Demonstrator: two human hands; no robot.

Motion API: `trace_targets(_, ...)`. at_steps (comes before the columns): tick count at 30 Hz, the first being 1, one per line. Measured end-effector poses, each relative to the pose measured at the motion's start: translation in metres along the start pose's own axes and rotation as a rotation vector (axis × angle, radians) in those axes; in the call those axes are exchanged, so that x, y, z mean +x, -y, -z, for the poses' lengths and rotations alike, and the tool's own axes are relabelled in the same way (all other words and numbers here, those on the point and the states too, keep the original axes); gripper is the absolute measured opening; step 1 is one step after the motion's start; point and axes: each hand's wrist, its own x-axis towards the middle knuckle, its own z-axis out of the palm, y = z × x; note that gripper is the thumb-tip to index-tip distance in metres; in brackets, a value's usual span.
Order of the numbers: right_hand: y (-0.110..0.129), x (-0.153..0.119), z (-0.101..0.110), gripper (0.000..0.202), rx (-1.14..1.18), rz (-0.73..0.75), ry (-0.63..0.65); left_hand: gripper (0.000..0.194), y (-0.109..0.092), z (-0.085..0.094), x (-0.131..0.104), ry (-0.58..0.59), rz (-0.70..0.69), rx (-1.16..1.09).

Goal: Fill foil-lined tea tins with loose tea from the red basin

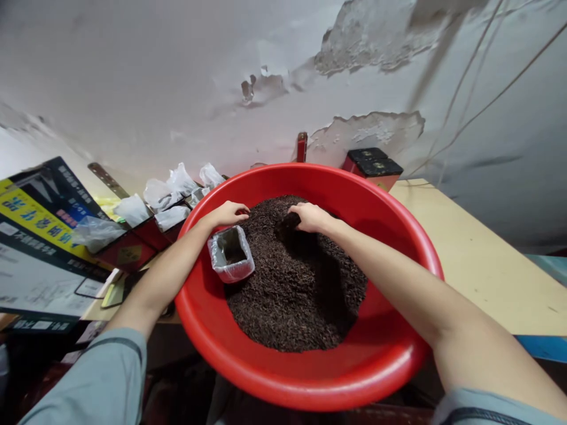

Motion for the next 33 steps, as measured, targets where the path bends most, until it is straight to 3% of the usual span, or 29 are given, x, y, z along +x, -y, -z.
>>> trace_targets(4, 0.008, -0.01, 0.012, 0.039, -0.028, 0.156, -0.09, 0.03, 0.003, -0.003, 0.005, -0.029, -0.037, -0.02)
trace_targets(11, 0.018, -0.026, 0.025, 0.024, -0.132, 0.265, -0.16, 0.03, -0.003, -0.004, 0.009, -0.008, -0.076, 0.006)
trace_targets(15, 0.031, -0.033, 0.025, 0.019, -0.068, 0.32, -0.22, 0.031, -0.005, -0.001, 0.008, -0.006, -0.079, -0.012)
trace_targets(19, 0.067, -0.037, 0.025, 0.015, 0.067, 0.418, -0.25, 0.031, -0.001, 0.002, 0.005, -0.023, -0.073, -0.007)
trace_targets(22, 0.111, -0.03, 0.03, 0.016, 0.017, 0.476, -0.17, 0.033, 0.003, 0.004, 0.002, -0.01, -0.047, -0.001)
trace_targets(27, 0.177, -0.007, 0.048, 0.048, -0.199, 0.599, 0.04, 0.041, 0.01, 0.008, 0.0, 0.061, 0.001, -0.054)
trace_targets(30, 0.19, 0.001, 0.059, 0.048, -0.214, 0.595, 0.064, 0.043, 0.013, 0.011, -0.002, 0.062, 0.013, -0.041)
trace_targets(33, 0.175, -0.001, 0.066, 0.032, -0.141, 0.503, -0.078, 0.037, 0.01, 0.012, -0.004, 0.048, 0.024, 0.007)
